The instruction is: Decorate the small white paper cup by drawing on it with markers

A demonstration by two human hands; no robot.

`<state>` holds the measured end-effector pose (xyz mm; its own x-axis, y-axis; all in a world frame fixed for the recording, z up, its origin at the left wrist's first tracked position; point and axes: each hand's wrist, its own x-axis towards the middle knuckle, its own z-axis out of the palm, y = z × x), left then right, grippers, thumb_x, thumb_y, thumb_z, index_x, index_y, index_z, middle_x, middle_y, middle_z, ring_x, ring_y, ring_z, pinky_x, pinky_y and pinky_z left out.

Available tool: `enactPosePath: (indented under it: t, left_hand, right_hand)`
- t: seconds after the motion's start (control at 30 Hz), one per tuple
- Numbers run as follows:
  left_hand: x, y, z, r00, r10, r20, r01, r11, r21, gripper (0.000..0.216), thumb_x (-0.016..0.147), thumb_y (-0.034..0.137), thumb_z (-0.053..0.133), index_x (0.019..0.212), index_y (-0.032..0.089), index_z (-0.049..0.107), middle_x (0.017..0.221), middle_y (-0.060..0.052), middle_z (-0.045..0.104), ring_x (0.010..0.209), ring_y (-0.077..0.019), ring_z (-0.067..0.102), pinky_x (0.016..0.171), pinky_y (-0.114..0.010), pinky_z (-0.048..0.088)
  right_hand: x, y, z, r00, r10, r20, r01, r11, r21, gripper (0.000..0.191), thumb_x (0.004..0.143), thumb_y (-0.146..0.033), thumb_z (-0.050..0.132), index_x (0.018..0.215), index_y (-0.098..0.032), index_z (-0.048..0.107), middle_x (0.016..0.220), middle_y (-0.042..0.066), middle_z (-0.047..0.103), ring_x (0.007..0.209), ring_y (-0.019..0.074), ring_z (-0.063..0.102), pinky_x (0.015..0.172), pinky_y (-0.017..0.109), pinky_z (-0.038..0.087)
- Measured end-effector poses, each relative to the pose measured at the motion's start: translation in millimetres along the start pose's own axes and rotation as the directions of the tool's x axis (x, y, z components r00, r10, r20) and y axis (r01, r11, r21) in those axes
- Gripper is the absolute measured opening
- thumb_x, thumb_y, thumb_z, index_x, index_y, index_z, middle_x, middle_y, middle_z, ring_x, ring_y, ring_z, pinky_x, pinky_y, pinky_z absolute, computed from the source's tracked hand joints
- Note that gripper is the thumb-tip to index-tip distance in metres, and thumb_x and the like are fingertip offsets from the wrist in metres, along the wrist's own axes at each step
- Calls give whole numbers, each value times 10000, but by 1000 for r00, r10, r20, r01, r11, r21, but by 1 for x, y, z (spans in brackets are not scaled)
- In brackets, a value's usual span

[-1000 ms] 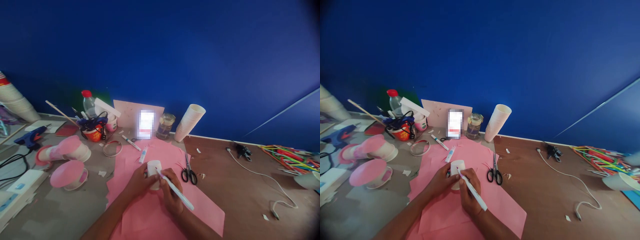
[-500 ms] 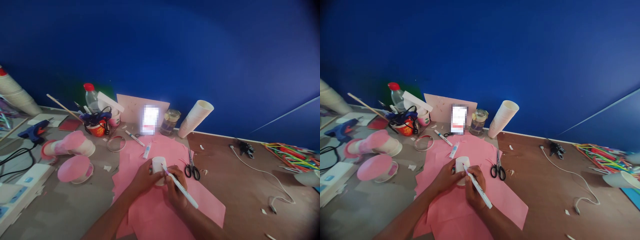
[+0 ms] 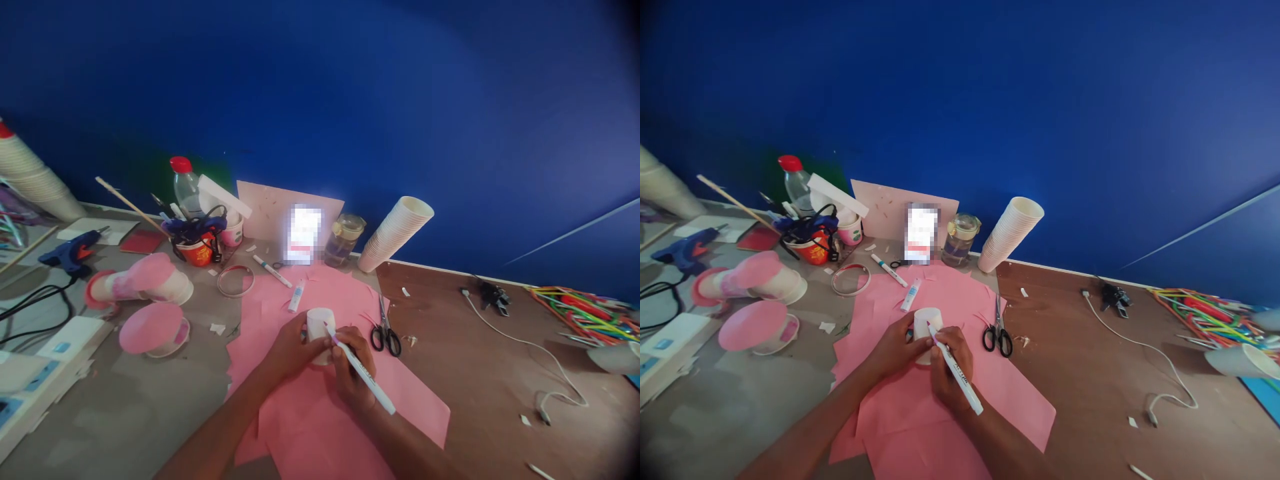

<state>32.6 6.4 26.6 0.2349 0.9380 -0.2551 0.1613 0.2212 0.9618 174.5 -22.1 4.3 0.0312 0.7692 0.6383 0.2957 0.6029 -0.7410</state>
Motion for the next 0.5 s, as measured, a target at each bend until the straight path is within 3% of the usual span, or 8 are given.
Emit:
enactPosePath:
  t: [0.27,0.5]
  left_hand:
    - [4,-10,-2,999,32,-7,-32,998,52,475,708,465,701,1038,135,611,905,-50,669,782,-187,571,660,-282,441]
    - [5,-12,-2,998,52,-29,-49,996,75,377,717,392,694,987,143,611,878,-35,667,778,-187,588,645,-273,437]
  right_hand:
    - [1,5,1,1000,4,11,-4,1000,18,141,898,-158,489,1012,-219,545,859,43,579,746,168,596,609,305,507]
    - [4,5,2,998,-68,6,68,998,9,181,883,-136,495,1035,-220,548,859,38,591,770,167,594,629,290,497]
